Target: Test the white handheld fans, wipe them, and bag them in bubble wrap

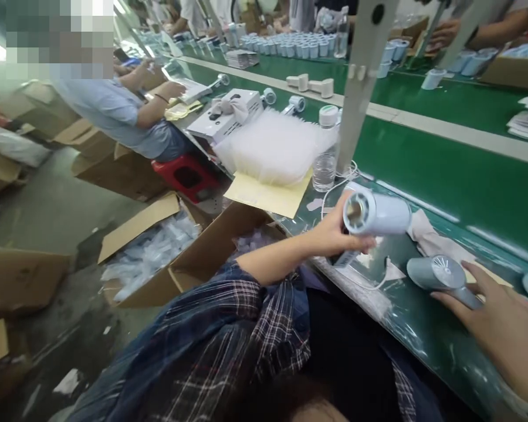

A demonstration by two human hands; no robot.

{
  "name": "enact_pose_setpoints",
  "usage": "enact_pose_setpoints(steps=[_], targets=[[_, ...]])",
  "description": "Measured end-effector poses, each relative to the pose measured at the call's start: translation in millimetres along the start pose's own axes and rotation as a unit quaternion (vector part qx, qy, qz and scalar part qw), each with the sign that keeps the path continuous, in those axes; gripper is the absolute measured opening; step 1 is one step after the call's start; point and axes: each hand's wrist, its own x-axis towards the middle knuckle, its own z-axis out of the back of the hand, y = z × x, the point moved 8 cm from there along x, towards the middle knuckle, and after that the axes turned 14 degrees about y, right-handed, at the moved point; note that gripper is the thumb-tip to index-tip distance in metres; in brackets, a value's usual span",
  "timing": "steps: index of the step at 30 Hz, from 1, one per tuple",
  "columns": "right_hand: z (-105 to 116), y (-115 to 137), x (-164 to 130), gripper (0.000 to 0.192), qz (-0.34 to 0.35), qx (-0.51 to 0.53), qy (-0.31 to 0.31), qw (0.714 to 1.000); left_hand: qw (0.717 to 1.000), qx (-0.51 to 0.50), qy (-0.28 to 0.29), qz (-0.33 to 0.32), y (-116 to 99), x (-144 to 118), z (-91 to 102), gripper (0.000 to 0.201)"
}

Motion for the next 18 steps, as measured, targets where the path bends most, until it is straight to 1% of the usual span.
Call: enact_pose_setpoints(steps=[1, 2, 3, 4, 5, 6, 7, 8, 9, 10, 11, 12, 13, 14, 15, 16, 17, 18], targets=[[0.9, 18.7, -0.3, 0.054, 0.018, -0.003, -0.042, 0.999, 0.998, 0.047, -0.033, -0.004, 10.7, -6.9, -3.9, 0.116], [1.8, 39.0, -2.8, 0.064, 0.041, 0.01, -0.082, 0.996, 0.993, 0.096, -0.064, -0.009, 19.4, -12.3, -9.2, 0.124], [0.0, 59.9, -5.7, 0.075, 0.07, 0.047, -0.101, 0.991, 0.987, 0.141, -0.08, -0.013, 26.1, -15.3, -17.0, 0.13], [-4.9, 80.9, -7.9, 0.087, 0.107, 0.1, -0.097, 0.984, 0.981, 0.179, -0.076, -0.017, 30.4, -15.7, -26.9, 0.131], [-12.8, 101.6, -8.9, 0.09, 0.154, 0.173, -0.068, 0.97, 0.976, 0.209, -0.053, -0.026, 31.6, -14.3, -37.4, 0.128], [-21.7, 120.2, -9.2, 0.086, 0.192, 0.231, -0.032, 0.953, 0.971, 0.237, -0.013, -0.042, 28.9, -12.7, -46.8, 0.124], [-29.5, 134.5, -8.7, 0.075, 0.218, 0.27, -0.002, 0.938, 0.961, 0.266, 0.037, -0.062, 23.0, -12.8, -53.2, 0.119], [-35.9, 143.8, -7.1, 0.061, 0.23, 0.287, 0.017, 0.93, 0.946, 0.301, 0.09, -0.08, 15.5, -16.2, -54.3, 0.113], [-40.2, 147.8, -4.4, 0.048, 0.228, 0.288, 0.025, 0.93, 0.927, 0.34, 0.127, -0.092, 7.6, -23.2, -47.3, 0.106], [-42.6, 147.6, -1.0, 0.039, 0.218, 0.286, 0.024, 0.933, 0.906, 0.389, 0.142, -0.087, 1.0, -32.8, -31.5, 0.099], [-44.3, 144.9, 2.5, 0.033, 0.206, 0.291, 0.028, 0.934, 0.885, 0.444, 0.129, -0.059, -3.0, -44.0, -6.5, 0.083], [-45.6, 141.1, 5.7, 0.031, 0.191, 0.3, 0.033, 0.934, 0.866, 0.494, 0.075, -0.009, -6.0, -56.5, 27.9, 0.059], [-46.7, 137.1, 8.1, 0.031, 0.176, 0.311, 0.041, 0.933, 0.842, 0.536, -0.009, 0.058, -8.4, -71.8, 67.7, 0.038], [-47.6, 133.8, 9.3, 0.033, 0.163, 0.324, 0.047, 0.931, 0.807, 0.567, -0.082, 0.143, -7.3, -89.3, 105.3, 0.03], [-48.1, 131.8, 9.5, 0.034, 0.155, 0.337, 0.048, 0.927, 0.772, 0.588, -0.113, 0.212, -3.4, -104.7, 133.0, 0.026], [-48.2, 131.2, 8.9, 0.035, 0.154, 0.349, 0.045, 0.923, 0.749, 0.597, -0.127, 0.256, 0.5, -116.6, 152.5, 0.023], [-48.2, 131.2, 7.8, 0.036, 0.155, 0.36, 0.038, 0.919, 0.734, 0.601, -0.13, 0.289, 5.3, -124.8, 165.5, 0.02], [-48.6, 131.7, 6.7, 0.035, 0.158, 0.368, 0.031, 0.916, 0.726, 0.602, -0.125, 0.309, 10.1, -129.0, 172.5, 0.017]])
